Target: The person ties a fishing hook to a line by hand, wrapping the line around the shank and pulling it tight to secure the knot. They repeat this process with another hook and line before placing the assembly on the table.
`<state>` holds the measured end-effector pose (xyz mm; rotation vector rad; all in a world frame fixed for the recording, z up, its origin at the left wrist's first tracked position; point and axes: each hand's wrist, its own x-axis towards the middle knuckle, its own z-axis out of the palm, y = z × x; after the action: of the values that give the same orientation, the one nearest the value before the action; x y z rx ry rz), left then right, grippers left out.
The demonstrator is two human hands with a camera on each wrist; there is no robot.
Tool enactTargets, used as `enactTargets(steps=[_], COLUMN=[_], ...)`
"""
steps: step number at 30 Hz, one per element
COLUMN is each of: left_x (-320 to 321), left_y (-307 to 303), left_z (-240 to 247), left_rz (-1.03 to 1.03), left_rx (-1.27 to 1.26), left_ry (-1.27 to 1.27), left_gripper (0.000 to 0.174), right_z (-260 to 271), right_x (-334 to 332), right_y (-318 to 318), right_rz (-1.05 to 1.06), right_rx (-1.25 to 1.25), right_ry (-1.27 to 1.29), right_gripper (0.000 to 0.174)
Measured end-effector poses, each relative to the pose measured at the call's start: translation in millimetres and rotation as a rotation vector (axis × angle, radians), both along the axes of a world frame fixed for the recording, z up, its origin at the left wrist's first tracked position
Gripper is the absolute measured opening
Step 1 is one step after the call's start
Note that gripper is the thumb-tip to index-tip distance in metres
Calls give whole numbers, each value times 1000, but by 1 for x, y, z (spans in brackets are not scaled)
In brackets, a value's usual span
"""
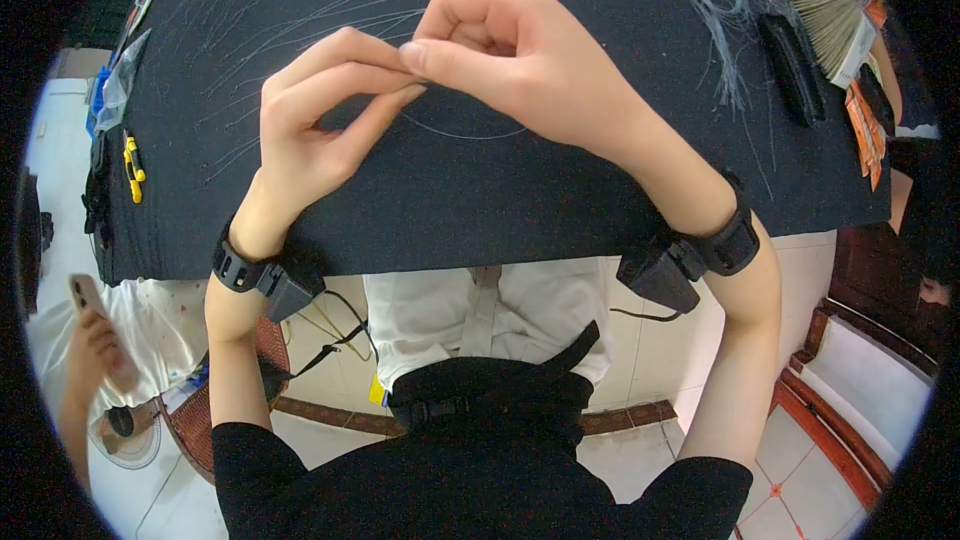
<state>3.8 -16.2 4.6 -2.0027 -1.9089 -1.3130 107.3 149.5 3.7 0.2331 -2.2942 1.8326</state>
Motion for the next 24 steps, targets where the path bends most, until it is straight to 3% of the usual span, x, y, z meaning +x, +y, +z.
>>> enactTargets(steps=[14,24], left_x=[1,2], left_y=[1,-1], left_z=[-1,1], left_rz=[23,-2], left_rx=[17,0], left_ry=[3,33], left_gripper=[9,10], right_z=[-1,0], right_x=[-1,-2], right_y=[-2,4], right_rz=[92,-8], right_rx=[-34,-171], right_ry=[-51,-227], right_gripper=[22,21])
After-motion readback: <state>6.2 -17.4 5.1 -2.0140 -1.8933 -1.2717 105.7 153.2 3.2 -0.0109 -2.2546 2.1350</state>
